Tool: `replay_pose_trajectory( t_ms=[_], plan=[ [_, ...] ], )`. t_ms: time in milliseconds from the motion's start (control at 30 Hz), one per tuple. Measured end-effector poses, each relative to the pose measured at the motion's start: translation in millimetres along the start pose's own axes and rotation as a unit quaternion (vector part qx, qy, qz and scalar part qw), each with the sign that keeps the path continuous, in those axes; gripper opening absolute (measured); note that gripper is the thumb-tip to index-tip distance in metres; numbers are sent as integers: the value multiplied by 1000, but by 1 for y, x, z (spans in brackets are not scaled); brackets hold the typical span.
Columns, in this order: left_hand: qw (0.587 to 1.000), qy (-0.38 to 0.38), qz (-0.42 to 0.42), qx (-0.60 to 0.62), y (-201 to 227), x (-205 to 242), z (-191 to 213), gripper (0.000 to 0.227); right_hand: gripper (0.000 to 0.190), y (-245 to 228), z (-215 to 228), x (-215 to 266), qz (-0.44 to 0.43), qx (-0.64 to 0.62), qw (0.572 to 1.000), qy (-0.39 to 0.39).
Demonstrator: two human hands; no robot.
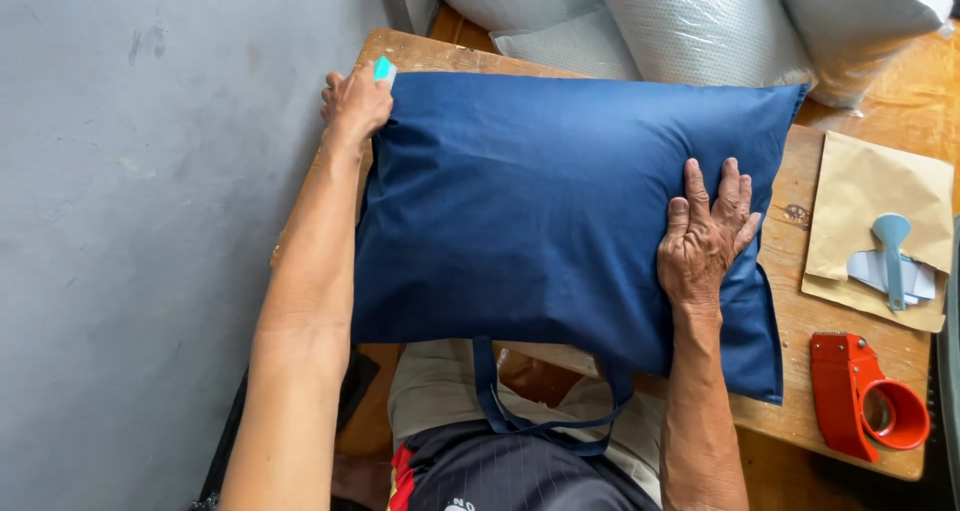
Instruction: A person rubs a small block over a blue tote bag before stuffing a white pillow inside it.
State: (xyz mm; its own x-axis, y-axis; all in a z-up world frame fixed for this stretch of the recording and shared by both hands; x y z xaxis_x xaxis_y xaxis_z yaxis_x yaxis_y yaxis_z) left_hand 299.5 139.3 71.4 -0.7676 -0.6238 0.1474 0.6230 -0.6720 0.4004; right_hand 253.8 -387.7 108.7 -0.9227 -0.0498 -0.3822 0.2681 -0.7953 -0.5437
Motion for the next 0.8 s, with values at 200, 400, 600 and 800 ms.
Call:
replay_pose_trajectory(
  t_ms=[200, 400, 600, 800],
  plan=[
    [938, 271, -146, 162, 4, 13, 37, 57, 46, 1, 3, 3, 11, -9, 1000, 9],
    [983, 14, -46, 175, 11, 3, -36, 67, 48, -6, 1, -2, -7, -3, 1000, -4],
    [990, 17, -2, 137, -20, -52, -53, 71, 47, -2, -3, -6, -10, 3, 1000, -17],
    [963, 104, 39, 246, -49, -46, -38, 69, 47, 2, 1, -2, -7, -3, 1000, -16]
  ],
)
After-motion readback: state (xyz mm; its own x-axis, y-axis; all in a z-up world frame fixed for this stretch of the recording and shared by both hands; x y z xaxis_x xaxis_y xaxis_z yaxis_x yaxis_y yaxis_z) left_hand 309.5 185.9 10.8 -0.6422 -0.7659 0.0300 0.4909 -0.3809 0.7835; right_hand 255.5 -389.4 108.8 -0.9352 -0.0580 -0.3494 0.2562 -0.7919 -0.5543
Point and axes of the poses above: each hand's wrist, its own x-axis away from the middle knuckle, its own z-axis out of the back of the hand, y = z × x, the point moved 10 cm from there along -x, towards the middle knuckle, and after that the axes turned 2 degrees about y, right-handed, at the moved point
